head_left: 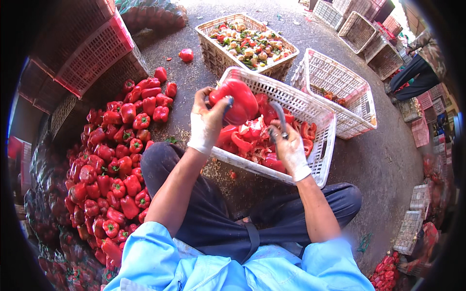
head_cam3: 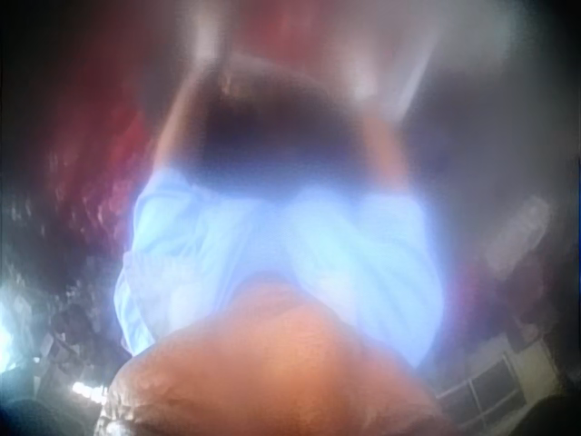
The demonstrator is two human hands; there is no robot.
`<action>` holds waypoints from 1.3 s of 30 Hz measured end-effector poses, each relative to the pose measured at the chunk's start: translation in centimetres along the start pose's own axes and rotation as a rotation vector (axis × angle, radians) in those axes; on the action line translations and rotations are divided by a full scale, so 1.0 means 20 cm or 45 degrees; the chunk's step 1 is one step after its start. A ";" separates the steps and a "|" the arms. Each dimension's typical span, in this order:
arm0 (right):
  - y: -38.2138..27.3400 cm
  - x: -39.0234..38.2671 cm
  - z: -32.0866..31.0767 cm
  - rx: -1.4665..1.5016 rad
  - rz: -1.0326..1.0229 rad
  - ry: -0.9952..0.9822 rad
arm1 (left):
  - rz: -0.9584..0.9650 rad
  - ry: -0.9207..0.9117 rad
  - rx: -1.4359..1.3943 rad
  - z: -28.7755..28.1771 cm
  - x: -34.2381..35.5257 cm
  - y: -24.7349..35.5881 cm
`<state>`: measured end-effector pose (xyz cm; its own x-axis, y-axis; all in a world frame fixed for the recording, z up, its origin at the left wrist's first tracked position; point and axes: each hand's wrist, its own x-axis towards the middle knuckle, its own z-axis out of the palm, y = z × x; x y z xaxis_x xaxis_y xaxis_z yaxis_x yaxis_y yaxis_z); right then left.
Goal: The person processes red bell peppers by cutting them open with a tool and removing the internal seeds and cores by hand before placing the cleaned peppers into a white plastic crate.
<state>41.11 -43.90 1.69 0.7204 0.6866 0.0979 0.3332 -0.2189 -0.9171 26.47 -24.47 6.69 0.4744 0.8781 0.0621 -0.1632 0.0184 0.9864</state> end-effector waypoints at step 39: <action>-0.17 0.19 0.13 1.209 0.514 -0.347 | 1.007 -0.218 0.376 -0.07 0.01 -0.12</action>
<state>41.10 -38.67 4.21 0.4718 0.8418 -0.2624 -0.5948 0.0842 -0.7994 25.78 -23.64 4.10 0.4443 0.4957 0.7462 -0.2802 -0.7143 0.6413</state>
